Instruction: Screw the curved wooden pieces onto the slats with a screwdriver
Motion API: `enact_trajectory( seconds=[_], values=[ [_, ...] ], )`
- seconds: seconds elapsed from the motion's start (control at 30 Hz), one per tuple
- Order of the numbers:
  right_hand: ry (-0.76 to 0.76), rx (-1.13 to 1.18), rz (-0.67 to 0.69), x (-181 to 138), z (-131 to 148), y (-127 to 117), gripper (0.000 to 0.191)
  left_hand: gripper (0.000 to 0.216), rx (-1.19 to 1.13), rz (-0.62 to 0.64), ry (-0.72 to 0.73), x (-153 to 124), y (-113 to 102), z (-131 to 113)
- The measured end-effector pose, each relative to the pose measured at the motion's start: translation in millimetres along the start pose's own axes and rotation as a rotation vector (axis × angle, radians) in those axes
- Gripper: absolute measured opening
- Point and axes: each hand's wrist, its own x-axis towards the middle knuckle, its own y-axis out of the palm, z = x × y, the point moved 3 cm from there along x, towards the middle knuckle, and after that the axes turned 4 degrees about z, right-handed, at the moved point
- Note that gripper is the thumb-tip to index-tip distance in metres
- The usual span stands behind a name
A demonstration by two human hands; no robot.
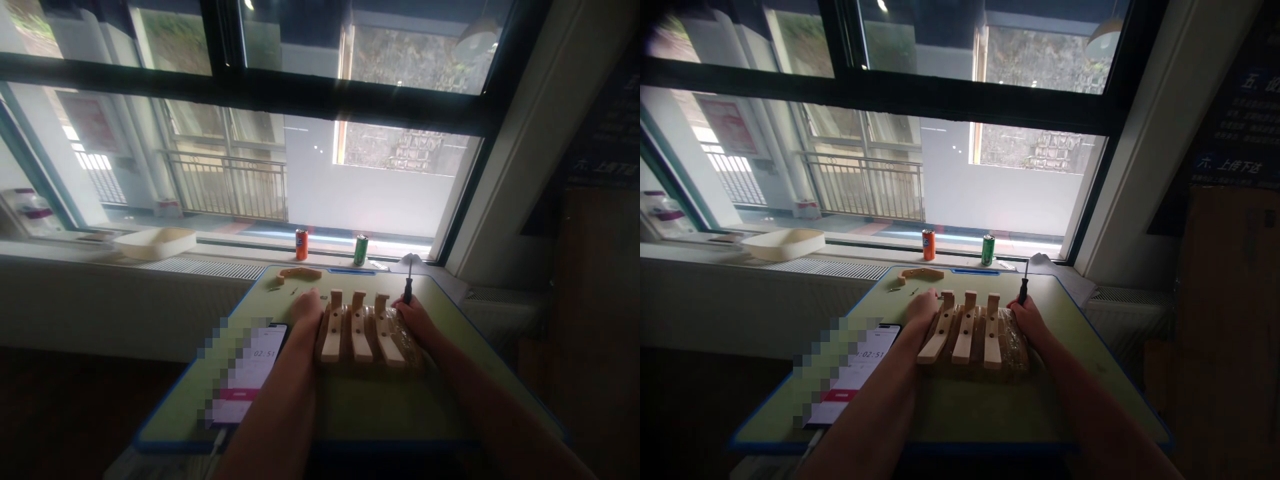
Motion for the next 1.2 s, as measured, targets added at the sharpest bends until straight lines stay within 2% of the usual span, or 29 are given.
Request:
enact_trajectory(
  seconds=[0.1, 0.17, 0.27, 0.3, 0.33, 0.37, 0.43, 0.47, 0.5, 0.53, 0.6, 0.73, 0.93, 1.2],
  values=[
    [0.001, 0.016, 0.029, 1.6, 0.9, -0.2, 0.012, 0.018, -0.107, -0.174, -0.033, -4.8, -18.7, -2.8],
    [0.008, 0.033, 0.04, 2.4, 0.0, 0.3, 0.012, 0.021, -0.244, -0.342, -0.031, -9.9, -38.3, -9.0],
    [0.035, 0.063, 0.057, 4.3, -2.9, 2.5, 0.013, 0.028, -0.348, -0.463, 0.064, -22.2, -70.5, -29.4],
    [0.045, 0.074, 0.063, 4.9, -3.8, 3.4, 0.012, 0.028, -0.488, -0.496, 0.175, -28.1, -81.5, -39.1],
    [0.052, 0.085, 0.067, 5.3, -4.5, 4.3, 0.012, 0.028, -0.623, -0.459, 0.286, -33.7, -90.6, -49.8],
    [0.058, 0.097, 0.072, 5.5, -5.0, 5.1, 0.011, 0.029, -0.722, -0.362, 0.384, -38.8, -97.6, -61.3],
    [0.059, 0.12, 0.085, 4.9, -4.9, 6.6, 0.01, 0.027, -0.775, -0.035, 0.572, -48.7, -105.0, -86.3],
    [0.058, 0.132, 0.093, 4.3, -4.5, 7.1, 0.01, 0.025, -0.721, 0.169, 0.672, -54.0, -105.2, -98.7],
    [0.055, 0.141, 0.1, 3.6, -4.1, 7.6, 0.01, 0.024, -0.638, 0.319, 0.747, -58.7, -104.7, -108.6],
    [0.051, 0.149, 0.104, 2.9, -3.7, 7.9, 0.01, 0.023, -0.549, 0.421, 0.799, -62.1, -103.3, -116.2],
    [0.044, 0.158, 0.1, 2.3, -3.5, 7.9, 0.009, 0.023, -0.423, 0.53, 0.845, -64.5, -97.4, -126.1],
    [0.045, 0.164, 0.081, 4.5, -5.9, 7.6, 0.008, 0.02, -0.248, 0.641, 0.849, -60.5, -73.7, -131.3],
    [0.06, 0.177, 0.094, 9.1, -10.2, 8.9, 0.008, 0.019, -0.206, 0.529, 0.853, -51.2, -54.9, -124.7],
    [0.065, 0.169, 0.103, 8.8, -14.3, 8.0, 0.012, 0.021, -0.202, 0.516, 0.86, -56.7, -47.9, -121.7]
  ],
)
